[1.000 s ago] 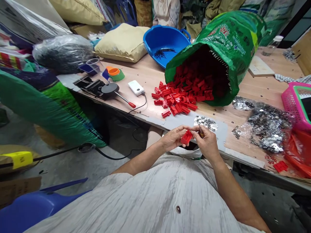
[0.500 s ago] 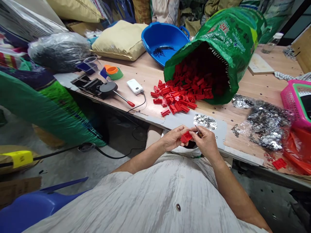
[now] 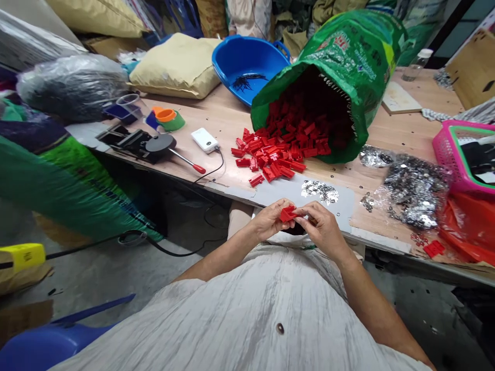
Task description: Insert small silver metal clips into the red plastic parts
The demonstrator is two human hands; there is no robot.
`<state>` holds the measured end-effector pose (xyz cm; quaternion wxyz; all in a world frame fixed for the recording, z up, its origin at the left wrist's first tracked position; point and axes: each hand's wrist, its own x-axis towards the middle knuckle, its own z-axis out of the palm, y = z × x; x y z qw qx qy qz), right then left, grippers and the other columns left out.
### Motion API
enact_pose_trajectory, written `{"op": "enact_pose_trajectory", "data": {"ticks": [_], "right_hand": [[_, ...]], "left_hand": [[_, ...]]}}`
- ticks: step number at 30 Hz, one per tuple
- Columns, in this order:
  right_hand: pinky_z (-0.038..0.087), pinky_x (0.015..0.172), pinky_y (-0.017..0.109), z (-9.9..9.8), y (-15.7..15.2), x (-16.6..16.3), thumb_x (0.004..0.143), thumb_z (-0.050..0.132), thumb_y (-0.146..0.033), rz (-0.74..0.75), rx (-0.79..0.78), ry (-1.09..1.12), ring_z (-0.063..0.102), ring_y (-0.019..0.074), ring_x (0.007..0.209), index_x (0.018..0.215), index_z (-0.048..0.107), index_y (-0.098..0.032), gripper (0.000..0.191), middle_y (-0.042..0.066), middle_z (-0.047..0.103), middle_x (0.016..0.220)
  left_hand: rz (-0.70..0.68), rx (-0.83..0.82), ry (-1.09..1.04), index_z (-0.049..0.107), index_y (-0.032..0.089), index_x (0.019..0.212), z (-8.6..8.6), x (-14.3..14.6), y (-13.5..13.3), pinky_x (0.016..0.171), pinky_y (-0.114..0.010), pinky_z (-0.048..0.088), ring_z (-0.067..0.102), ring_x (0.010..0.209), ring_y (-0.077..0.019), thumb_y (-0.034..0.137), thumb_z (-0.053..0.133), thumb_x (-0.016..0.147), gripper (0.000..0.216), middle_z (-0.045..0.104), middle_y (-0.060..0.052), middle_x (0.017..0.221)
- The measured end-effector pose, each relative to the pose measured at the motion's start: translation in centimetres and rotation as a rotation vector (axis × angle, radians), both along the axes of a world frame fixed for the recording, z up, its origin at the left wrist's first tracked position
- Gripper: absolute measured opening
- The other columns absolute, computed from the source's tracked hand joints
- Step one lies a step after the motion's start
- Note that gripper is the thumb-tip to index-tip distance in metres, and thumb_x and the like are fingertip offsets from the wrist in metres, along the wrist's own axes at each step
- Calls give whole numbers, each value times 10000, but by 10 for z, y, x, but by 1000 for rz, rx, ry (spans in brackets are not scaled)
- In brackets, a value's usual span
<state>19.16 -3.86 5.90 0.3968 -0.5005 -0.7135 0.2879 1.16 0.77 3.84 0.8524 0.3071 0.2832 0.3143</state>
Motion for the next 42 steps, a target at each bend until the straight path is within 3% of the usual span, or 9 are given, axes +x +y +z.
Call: {"op": "enact_pose_trajectory", "data": {"ticks": [5, 9, 12, 14, 18, 23, 25, 30, 42], "right_hand": [[473, 691, 304, -7, 1, 1, 908, 604, -222, -76, 59, 20, 604, 175, 802, 944, 694, -229, 97, 39, 647, 870], [470, 696, 306, -11, 0, 2, 911, 601, -243, -155, 21, 12, 594, 177, 800, 928, 696, -225, 98, 43, 642, 864], [469, 679, 302, -13, -3, -1, 909, 604, -277, -152, -14, 39, 598, 175, 778, 908, 698, -225, 108, 45, 643, 856], [472, 680, 299, -16, -5, -1, 911, 600, -305, -122, -39, 56, 605, 172, 770, 897, 701, -223, 130, 42, 652, 850], [482, 691, 297, -27, -7, 31, 889, 601, -384, -231, -133, 38, 623, 174, 772, 979, 706, -219, 216, 43, 689, 893], [460, 725, 346, -45, -11, 114, 853, 563, -403, -744, -121, -286, 617, 217, 760, 961, 680, -186, 269, 88, 712, 896], [428, 705, 346, -49, -12, 138, 843, 567, -389, -850, -152, -471, 608, 229, 743, 943, 679, -185, 254, 94, 711, 870], [332, 619, 318, -53, -9, 153, 849, 581, -401, -898, -225, -678, 584, 229, 727, 921, 689, -206, 234, 93, 713, 875], [294, 589, 309, -54, -14, 156, 869, 557, -382, -897, -132, -723, 548, 212, 694, 898, 693, -203, 226, 96, 701, 886]], "left_hand": [[13, 97, 98, 562, 166, 1073, -1, 2, -1, 539, -191, 500, 682, 671, -140, 607, 647, 805, 523, 681, -52, 863], [138, 414, 207, 551, 216, 1267, -3, 3, -4, 798, -307, 574, 644, 1057, -221, 555, 684, 797, 595, 637, -111, 1214], [221, 695, 396, 632, 206, 1176, -5, 5, -7, 889, -313, 552, 616, 1102, -221, 412, 790, 732, 514, 626, -99, 1242], [241, 754, 473, 673, 190, 1076, -8, 7, -9, 875, -303, 553, 648, 1004, -195, 373, 764, 763, 374, 672, -81, 1126], [227, 661, 455, 677, 180, 1022, -13, 7, -8, 868, -298, 554, 677, 912, -169, 345, 723, 802, 279, 702, -56, 1026], [256, 497, 335, 645, 176, 1036, -18, 4, -4, 858, -306, 571, 691, 892, -161, 297, 767, 749, 335, 703, -47, 1031], [275, 451, 300, 620, 180, 1069, -18, 6, -3, 878, -313, 569, 692, 910, -158, 269, 789, 722, 397, 711, -46, 1038], [246, 406, 277, 583, 174, 1129, -16, 10, -3, 935, -360, 558, 704, 928, -171, 241, 806, 705, 483, 731, -62, 1041], [264, 426, 320, 601, 155, 1013, -12, 3, -3, 966, -375, 549, 706, 958, -187, 265, 821, 689, 407, 737, -73, 1030]]}}
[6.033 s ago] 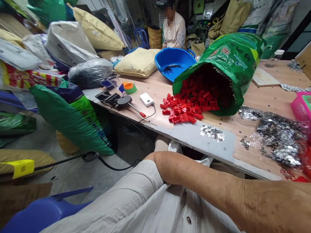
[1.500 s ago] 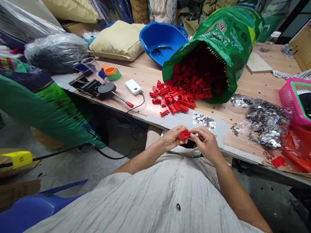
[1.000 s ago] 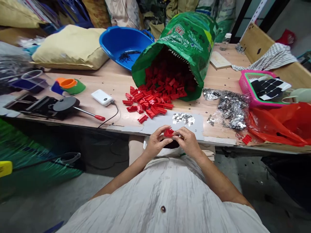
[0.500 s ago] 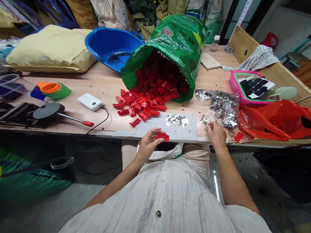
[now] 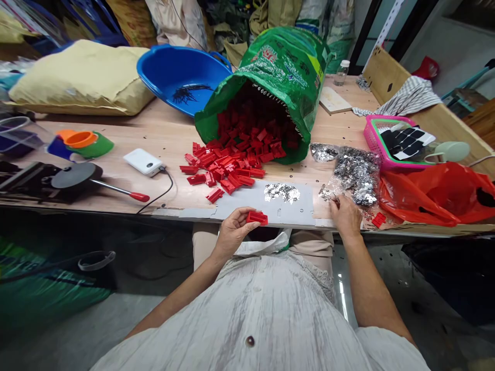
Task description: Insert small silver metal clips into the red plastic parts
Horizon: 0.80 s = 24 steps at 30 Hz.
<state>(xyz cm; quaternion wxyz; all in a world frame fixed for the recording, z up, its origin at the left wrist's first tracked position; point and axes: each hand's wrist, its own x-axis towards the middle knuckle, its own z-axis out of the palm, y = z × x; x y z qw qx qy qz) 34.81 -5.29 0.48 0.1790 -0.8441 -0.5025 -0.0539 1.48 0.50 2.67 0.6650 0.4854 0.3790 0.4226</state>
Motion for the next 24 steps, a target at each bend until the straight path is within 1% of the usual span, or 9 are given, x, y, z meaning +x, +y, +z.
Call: {"op": "enact_pose_trajectory", "data": {"ticks": [3, 6, 9, 11, 14, 17, 20, 24], "right_hand": [[347, 625, 318, 8, -3, 2, 874, 545, -370, -1, 70, 53, 576, 227, 717, 934, 681, -195, 230, 99, 700, 859], [411, 669, 315, 19, -2, -8, 874, 549, -360, 124, 181, 263, 604, 215, 741, 976, 654, -192, 223, 82, 702, 876], [437, 657, 288, 33, 1, -39, 872, 583, -385, 298, 214, 521, 591, 177, 710, 915, 634, -198, 199, 49, 685, 851], [428, 613, 272, 42, 1, -68, 874, 601, -392, 413, 199, 609, 554, 155, 659, 901, 637, -204, 194, 29, 662, 805], [395, 555, 264, 53, -1, -108, 897, 595, -364, 590, 138, 629, 497, 131, 574, 920, 646, -220, 155, -6, 619, 702], [424, 589, 274, 57, 1, -133, 919, 575, -313, 705, 154, 572, 534, 132, 589, 927, 644, -232, 107, 1, 654, 750], [456, 639, 289, 54, 5, -142, 935, 543, -266, 786, 183, 505, 604, 155, 684, 949, 637, -234, 100, 28, 686, 846], [480, 668, 305, 48, 8, -144, 941, 524, -232, 850, 178, 461, 635, 175, 745, 984, 635, -232, 120, 45, 686, 881]], "left_hand": [[3, 30, -1, 607, 156, 1007, 0, 1, -1, 960, -365, 550, 703, 960, -185, 264, 820, 694, 394, 734, -70, 1026], [11, 82, 3, 613, 157, 1021, -2, 3, -3, 958, -363, 550, 699, 981, -191, 276, 810, 713, 384, 727, -77, 1047], [19, 170, 60, 624, 162, 1043, -3, 4, -6, 960, -359, 548, 699, 984, -191, 305, 794, 739, 377, 721, -84, 1075], [28, 242, 132, 631, 170, 1064, -2, 3, -7, 951, -354, 552, 701, 975, -192, 327, 783, 754, 379, 722, -84, 1082], [40, 349, 257, 645, 192, 1090, 3, 2, -10, 895, -327, 568, 705, 945, -194, 347, 759, 780, 364, 726, -74, 1069], [56, 450, 354, 661, 212, 1097, 9, 0, -13, 851, -302, 566, 708, 909, -188, 345, 736, 803, 331, 730, -60, 1045], [75, 506, 393, 667, 225, 1101, 13, 0, -15, 876, -310, 557, 706, 920, -190, 346, 732, 807, 325, 730, -52, 1050], [69, 517, 386, 666, 226, 1108, 14, 1, -18, 930, -339, 543, 703, 960, -202, 348, 711, 825, 312, 731, -55, 1062]]}}
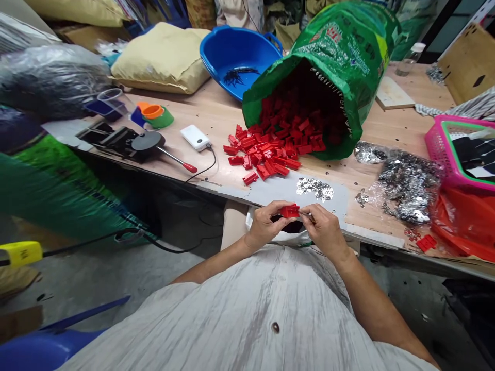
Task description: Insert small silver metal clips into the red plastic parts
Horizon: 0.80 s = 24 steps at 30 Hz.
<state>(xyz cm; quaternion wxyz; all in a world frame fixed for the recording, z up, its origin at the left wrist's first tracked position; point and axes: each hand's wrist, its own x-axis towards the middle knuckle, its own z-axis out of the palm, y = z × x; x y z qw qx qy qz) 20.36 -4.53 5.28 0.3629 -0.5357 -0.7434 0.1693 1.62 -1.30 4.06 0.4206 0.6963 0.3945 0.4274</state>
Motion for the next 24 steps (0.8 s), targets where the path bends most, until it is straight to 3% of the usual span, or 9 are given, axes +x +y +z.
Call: {"op": "enact_pose_trajectory", "data": {"ticks": [12, 19, 24], "right_hand": [[505, 760, 351, 0, -6, -6, 944, 524, -233, -8, 1, 75, 649, 209, 858, 992, 658, -243, 142, 61, 690, 922], [475, 682, 308, -3, -6, 6, 960, 509, -388, 49, -324, 287, 630, 188, 819, 1046, 686, -228, 253, 46, 684, 938], [426, 633, 289, -13, -4, 14, 906, 582, -415, -116, -364, 335, 553, 151, 701, 995, 654, -210, 235, 26, 668, 888]], "left_hand": [[-7, 41, -33, 670, 210, 1111, -1, 1, -6, 931, -345, 547, 702, 979, -202, 351, 688, 846, 301, 732, -70, 1077], [13, 66, -49, 650, 220, 1122, -4, -2, -7, 912, -329, 545, 694, 1013, -200, 329, 661, 868, 277, 727, -64, 1100], [-27, 97, 0, 634, 203, 1121, -2, -5, -3, 941, -341, 524, 677, 1048, -208, 311, 640, 881, 263, 718, -78, 1111]]}}
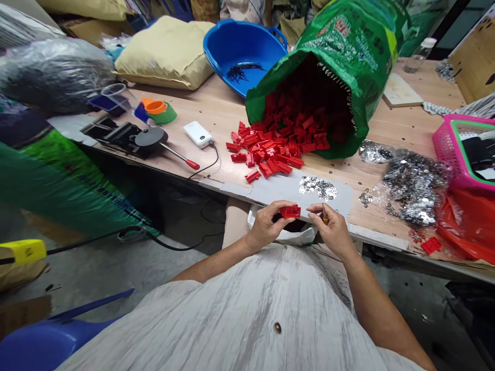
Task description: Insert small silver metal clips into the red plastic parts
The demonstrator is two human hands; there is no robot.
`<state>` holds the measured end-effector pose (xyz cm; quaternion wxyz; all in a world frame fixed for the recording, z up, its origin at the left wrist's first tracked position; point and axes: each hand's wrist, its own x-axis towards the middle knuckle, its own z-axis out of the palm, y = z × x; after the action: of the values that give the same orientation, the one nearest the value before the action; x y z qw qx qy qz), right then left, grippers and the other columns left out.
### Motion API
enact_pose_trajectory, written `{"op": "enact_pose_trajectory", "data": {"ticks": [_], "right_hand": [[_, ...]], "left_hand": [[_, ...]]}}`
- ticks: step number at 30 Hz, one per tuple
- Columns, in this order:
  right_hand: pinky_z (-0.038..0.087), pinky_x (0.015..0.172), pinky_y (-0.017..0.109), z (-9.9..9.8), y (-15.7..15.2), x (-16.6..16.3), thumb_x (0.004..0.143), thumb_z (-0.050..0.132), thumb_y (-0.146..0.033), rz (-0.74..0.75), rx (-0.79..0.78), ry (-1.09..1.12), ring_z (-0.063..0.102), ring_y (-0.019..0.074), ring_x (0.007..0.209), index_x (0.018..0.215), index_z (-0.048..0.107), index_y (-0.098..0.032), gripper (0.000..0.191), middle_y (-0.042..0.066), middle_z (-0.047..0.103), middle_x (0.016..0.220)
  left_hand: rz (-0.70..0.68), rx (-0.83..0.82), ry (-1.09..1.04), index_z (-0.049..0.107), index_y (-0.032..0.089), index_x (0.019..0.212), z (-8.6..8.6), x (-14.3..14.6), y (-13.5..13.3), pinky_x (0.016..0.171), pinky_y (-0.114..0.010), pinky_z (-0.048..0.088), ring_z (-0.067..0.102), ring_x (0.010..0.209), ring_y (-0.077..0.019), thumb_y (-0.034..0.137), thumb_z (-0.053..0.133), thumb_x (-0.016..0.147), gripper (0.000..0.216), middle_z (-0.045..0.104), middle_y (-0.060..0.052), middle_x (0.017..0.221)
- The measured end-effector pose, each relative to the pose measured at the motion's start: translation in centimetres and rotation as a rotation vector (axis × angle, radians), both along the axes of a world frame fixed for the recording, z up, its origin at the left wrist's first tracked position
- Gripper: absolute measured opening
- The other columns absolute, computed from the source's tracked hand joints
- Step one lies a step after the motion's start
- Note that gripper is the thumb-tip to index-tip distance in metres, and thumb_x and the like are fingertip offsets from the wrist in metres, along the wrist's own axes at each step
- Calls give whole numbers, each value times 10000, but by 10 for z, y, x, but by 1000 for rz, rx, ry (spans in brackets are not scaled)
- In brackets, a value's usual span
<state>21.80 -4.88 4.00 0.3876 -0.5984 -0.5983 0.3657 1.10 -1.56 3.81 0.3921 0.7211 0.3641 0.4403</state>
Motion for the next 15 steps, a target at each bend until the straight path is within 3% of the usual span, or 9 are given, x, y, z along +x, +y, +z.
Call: {"op": "enact_pose_trajectory", "data": {"ticks": [7, 12, 15], "right_hand": [[414, 620, 273, -6, 8, -11, 862, 637, -440, 39, -32, 108, 515, 131, 665, 865, 585, -213, 234, -8, 596, 789], [257, 429, 233, -5, 12, -14, 795, 707, -496, 79, -269, 477, 317, 72, 456, 844, 506, -223, 342, -77, 429, 612], [162, 416, 212, -2, 14, -11, 751, 762, -484, 138, -418, 657, 242, 49, 427, 828, 469, -225, 398, -102, 357, 563]], "left_hand": [[-28, 16, 22, 625, 205, 1128, 3, 1, -2, 945, -350, 523, 674, 1044, -212, 320, 625, 890, 265, 712, -84, 1105], [-26, 66, -54, 605, 198, 1167, -3, 2, -5, 1008, -374, 516, 645, 1150, -220, 297, 613, 908, 278, 702, -98, 1154], [-51, 159, -147, 593, 195, 1178, -8, 4, -4, 1051, -412, 505, 664, 1121, -206, 284, 617, 909, 284, 704, -89, 1154]]}}
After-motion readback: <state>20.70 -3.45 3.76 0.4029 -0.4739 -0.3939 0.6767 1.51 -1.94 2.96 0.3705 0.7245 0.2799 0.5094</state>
